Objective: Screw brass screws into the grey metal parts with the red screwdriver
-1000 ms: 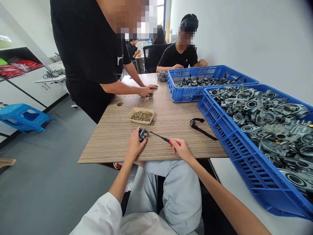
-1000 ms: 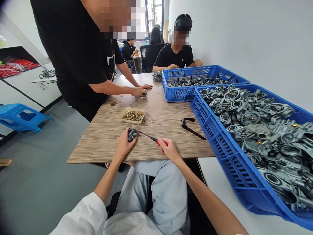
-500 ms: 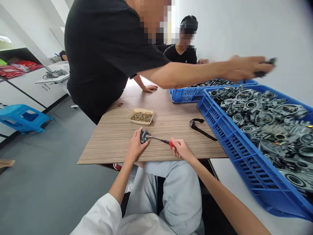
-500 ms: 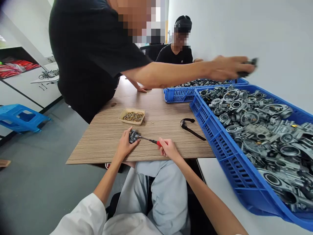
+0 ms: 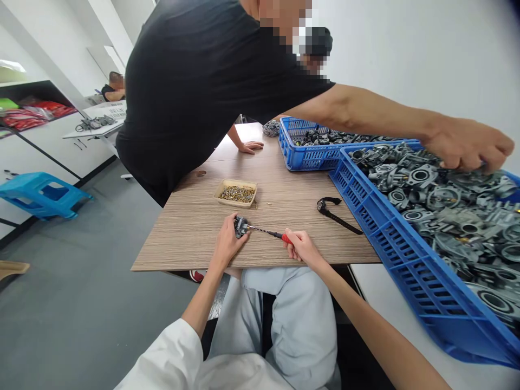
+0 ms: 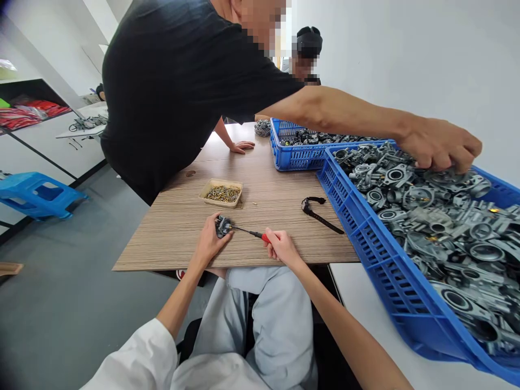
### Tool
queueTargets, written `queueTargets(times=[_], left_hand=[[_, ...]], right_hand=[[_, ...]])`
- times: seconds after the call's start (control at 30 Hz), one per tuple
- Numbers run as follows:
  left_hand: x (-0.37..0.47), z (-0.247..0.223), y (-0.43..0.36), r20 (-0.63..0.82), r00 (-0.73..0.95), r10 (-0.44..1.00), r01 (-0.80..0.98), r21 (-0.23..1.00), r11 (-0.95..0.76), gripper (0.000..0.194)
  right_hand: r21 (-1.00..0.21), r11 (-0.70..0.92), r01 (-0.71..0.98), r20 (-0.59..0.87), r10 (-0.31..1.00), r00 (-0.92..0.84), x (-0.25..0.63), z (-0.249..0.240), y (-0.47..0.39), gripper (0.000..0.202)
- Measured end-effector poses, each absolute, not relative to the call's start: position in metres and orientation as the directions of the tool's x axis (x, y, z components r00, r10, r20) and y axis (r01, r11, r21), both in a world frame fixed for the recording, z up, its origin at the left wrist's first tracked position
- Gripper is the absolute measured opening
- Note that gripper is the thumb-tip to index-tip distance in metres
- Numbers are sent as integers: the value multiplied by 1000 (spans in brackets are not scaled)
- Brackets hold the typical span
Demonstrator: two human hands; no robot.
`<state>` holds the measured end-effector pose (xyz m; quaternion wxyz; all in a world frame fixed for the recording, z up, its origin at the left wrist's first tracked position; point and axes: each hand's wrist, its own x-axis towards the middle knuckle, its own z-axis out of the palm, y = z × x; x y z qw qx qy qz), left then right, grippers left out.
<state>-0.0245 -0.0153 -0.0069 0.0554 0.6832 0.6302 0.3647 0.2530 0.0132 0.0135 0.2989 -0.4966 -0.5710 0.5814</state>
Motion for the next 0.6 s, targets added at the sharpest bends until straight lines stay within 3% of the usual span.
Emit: queueTargets(times=[0.6], left_hand=[[-21, -1, -17, 429, -74, 900, 829, 529, -184, 67]], right_hand=[[-964, -159, 214, -226, 914, -336, 255, 12, 14, 64]])
